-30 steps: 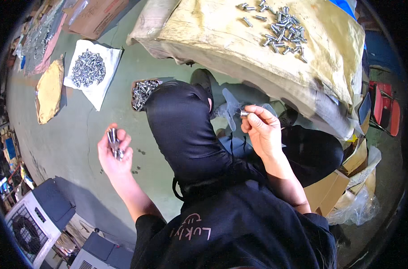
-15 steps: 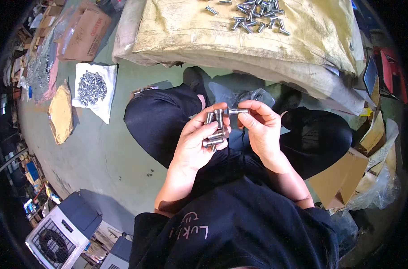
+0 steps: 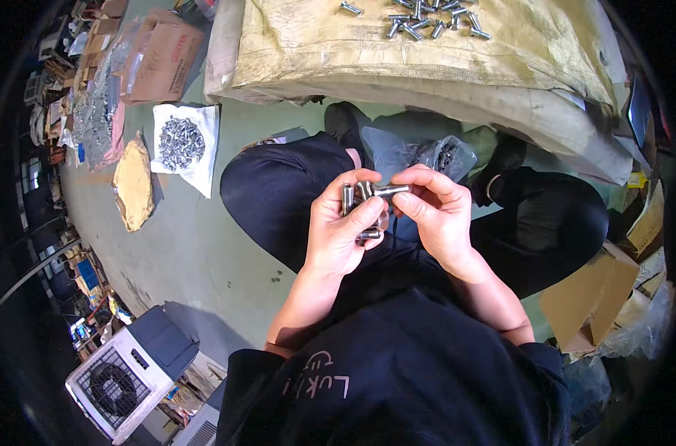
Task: Sorting and inspecting small metal bolts and fittings on a factory floor.
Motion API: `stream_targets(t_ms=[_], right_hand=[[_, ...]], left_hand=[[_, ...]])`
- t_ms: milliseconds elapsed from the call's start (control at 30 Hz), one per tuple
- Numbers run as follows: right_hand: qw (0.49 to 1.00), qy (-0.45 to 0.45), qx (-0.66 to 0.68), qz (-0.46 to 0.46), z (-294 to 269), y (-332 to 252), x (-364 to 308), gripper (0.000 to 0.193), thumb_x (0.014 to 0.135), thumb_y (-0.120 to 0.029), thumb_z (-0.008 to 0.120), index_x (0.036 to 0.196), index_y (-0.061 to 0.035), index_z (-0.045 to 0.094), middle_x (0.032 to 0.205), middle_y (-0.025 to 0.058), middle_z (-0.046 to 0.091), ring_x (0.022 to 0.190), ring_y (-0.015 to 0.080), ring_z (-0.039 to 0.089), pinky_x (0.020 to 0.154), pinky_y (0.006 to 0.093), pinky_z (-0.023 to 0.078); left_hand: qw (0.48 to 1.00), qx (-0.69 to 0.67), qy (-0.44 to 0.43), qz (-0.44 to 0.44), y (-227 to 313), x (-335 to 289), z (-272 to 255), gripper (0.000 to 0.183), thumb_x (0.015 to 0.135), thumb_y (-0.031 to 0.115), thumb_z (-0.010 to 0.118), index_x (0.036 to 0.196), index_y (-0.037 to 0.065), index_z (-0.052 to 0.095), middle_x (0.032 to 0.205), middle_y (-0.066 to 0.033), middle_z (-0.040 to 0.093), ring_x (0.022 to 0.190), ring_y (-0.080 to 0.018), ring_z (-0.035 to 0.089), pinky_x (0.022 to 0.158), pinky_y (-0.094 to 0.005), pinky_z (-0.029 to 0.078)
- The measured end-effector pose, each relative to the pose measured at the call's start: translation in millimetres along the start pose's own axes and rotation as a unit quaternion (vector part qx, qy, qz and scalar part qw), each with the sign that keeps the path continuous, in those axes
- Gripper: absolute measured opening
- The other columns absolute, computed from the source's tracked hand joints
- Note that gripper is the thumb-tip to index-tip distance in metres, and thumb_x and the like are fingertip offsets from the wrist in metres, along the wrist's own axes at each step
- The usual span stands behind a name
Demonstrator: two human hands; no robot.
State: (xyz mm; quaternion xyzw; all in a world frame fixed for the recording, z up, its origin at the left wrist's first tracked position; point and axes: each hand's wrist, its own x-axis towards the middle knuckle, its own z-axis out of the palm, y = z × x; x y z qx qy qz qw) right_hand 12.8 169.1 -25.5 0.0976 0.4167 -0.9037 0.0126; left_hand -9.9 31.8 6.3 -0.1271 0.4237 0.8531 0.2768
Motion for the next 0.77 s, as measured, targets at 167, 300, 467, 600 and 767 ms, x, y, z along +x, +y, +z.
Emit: stream_targets(t_ms=[167,300,467,600,767], right_hand=[[0.996,-0.027,-0.064,-0.063,1,-9,-1,0.017,0.075,0.001,0.061,0.092,0.0036,0.059,0.085,0.0065,0.055,0.074,0.0092,0.051,0.063,0.0203,0.042],[0.984,-0.039,-0.105,-0.137,2,-9,-1,0.015,0.074,0.001,0.062,0.089,0.0039,0.058,0.086,0.0092,0.056,0.075,0.0118,0.052,0.063,0.0209,0.042],[0.963,-0.02,-0.192,-0.188,0,-10,-5,0.015,0.072,0.001,0.063,0.086,0.0029,0.058,0.084,0.0119,0.058,0.073,0.016,0.055,0.063,0.0226,0.044],[0.923,-0.018,-0.28,-0.262,4,-16,-8,0.016,0.07,0.002,0.064,0.085,0.0016,0.059,0.083,0.0139,0.06,0.075,0.0206,0.058,0.063,0.0257,0.047],[0.917,-0.011,-0.292,-0.271,4,-17,-11,0.015,0.07,0.002,0.064,0.085,0.0015,0.059,0.084,0.0141,0.06,0.077,0.0233,0.059,0.066,0.0276,0.047]], left_hand=[[0.999,0.04,-0.018,0.02,4,-1,5,0.025,0.08,-0.001,0.056,0.104,0.001,0.051,0.077,-0.0066,0.057,0.055,-0.0086,0.051,0.04,-0.0188,0.037],[0.999,0.027,-0.031,0.026,5,-3,7,0.025,0.079,-0.002,0.056,0.104,0.001,0.05,0.078,-0.0066,0.057,0.056,-0.0081,0.051,0.041,-0.0187,0.037],[0.999,0.036,-0.035,0.021,1,-3,4,0.033,0.078,0.005,0.059,0.109,0.002,0.047,0.082,-0.0082,0.058,0.056,-0.0099,0.052,0.039,-0.0182,0.038],[0.998,0.043,-0.04,0.024,2,-5,4,0.033,0.078,0.007,0.059,0.108,0.002,0.047,0.081,-0.0092,0.058,0.055,-0.0099,0.053,0.038,-0.0189,0.037],[0.996,0.061,-0.055,0.034,2,-5,2,0.033,0.078,0.007,0.06,0.109,0.003,0.048,0.083,-0.0111,0.059,0.055,-0.0101,0.053,0.039,-0.0195,0.037]])
